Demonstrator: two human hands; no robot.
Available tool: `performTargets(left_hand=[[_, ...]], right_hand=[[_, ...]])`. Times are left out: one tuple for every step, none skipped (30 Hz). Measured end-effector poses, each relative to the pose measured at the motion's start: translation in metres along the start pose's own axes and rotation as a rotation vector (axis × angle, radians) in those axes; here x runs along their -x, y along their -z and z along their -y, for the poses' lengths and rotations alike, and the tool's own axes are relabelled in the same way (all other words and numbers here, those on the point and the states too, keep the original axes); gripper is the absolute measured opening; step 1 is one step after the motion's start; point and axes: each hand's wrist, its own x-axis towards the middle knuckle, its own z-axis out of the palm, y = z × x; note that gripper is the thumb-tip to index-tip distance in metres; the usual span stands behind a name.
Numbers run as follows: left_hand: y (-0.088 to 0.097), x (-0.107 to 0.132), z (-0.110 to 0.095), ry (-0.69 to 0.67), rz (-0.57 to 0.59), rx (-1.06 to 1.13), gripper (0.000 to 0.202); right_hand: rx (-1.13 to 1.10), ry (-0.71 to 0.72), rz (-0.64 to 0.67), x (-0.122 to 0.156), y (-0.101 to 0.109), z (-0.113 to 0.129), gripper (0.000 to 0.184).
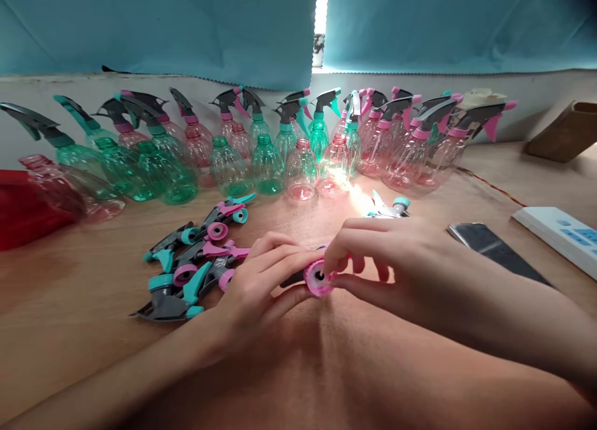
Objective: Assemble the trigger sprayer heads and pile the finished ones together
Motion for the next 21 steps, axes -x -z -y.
performTargets(left_hand=[[-0.002, 0.003, 0.001, 0.001, -0.004, 0.014, 0.026], [-0.005, 0.007, 0.002, 0.007, -0.002, 0.028, 0.023], [-0.008, 0.010, 0.004, 0.019, 0.007, 0.044, 0.020], [-0.010, 0.013, 0.004, 0.032, 0.019, 0.060, 0.017], [-0.013, 0.015, 0.005, 0.041, 0.033, 0.075, 0.013], [-0.015, 0.017, 0.006, 0.045, 0.043, 0.087, 0.010], [-0.017, 0.018, 0.006, 0.044, 0.044, 0.095, 0.008], [-0.018, 0.019, 0.006, 0.044, 0.044, 0.101, 0.006], [-0.019, 0.019, 0.007, 0.045, 0.044, 0.105, 0.007], [-0.020, 0.019, 0.007, 0.048, 0.043, 0.108, 0.008], [-0.020, 0.019, 0.008, 0.051, 0.045, 0.111, 0.010], [-0.020, 0.018, 0.008, 0.054, 0.046, 0.115, 0.012], [-0.020, 0.017, 0.009, 0.053, 0.045, 0.121, 0.012], [-0.020, 0.017, 0.010, 0.051, 0.043, 0.126, 0.013], [-0.020, 0.016, 0.011, 0.049, 0.039, 0.128, 0.013], [-0.020, 0.015, 0.013, 0.050, 0.036, 0.127, 0.012], [-0.020, 0.015, 0.014, 0.055, 0.038, 0.124, 0.011], [-0.021, 0.014, 0.015, 0.063, 0.043, 0.120, 0.011], [-0.021, 0.013, 0.017, 0.073, 0.051, 0.119, 0.011], [-0.022, 0.013, 0.018, 0.081, 0.058, 0.118, 0.012], [-0.022, 0.012, 0.019, 0.081, 0.058, 0.121, 0.013]], right_hand=[[-0.023, 0.014, 0.028, -0.001, -0.003, -0.001, 0.006], [-0.050, 0.024, 0.051, -0.001, -0.005, -0.002, 0.007], [-0.077, 0.035, 0.075, -0.001, -0.008, -0.003, 0.007], [-0.101, 0.033, 0.101, -0.002, -0.010, -0.005, 0.007], [-0.121, 0.024, 0.121, -0.002, -0.012, -0.005, 0.008], [-0.138, 0.013, 0.136, -0.003, -0.014, -0.006, 0.008], [-0.152, 0.002, 0.145, -0.003, -0.016, -0.007, 0.009], [-0.166, -0.007, 0.149, -0.004, -0.018, -0.008, 0.010], [-0.183, -0.015, 0.150, -0.005, -0.020, -0.008, 0.011], [-0.206, -0.027, 0.150, -0.006, -0.022, -0.009, 0.011], [-0.235, -0.043, 0.158, -0.008, -0.023, -0.010, 0.012], [-0.270, -0.065, 0.171, -0.009, -0.025, -0.012, 0.013], [-0.313, -0.088, 0.192, -0.011, -0.026, -0.014, 0.013], [-0.362, -0.113, 0.215, -0.013, -0.028, -0.016, 0.014], [-0.413, -0.134, 0.232, -0.015, -0.029, -0.019, 0.016], [-0.461, -0.151, 0.242, -0.016, -0.030, -0.022, 0.017], [-0.500, -0.163, 0.242, -0.018, -0.031, -0.025, 0.019], [-0.528, -0.175, 0.233, -0.019, -0.032, -0.028, 0.020], [-0.545, -0.181, 0.222, -0.019, -0.033, -0.030, 0.020], [-0.547, -0.186, 0.209, -0.019, -0.033, -0.031, 0.021], [-0.535, -0.188, 0.197, -0.019, -0.033, -0.031, 0.021]])
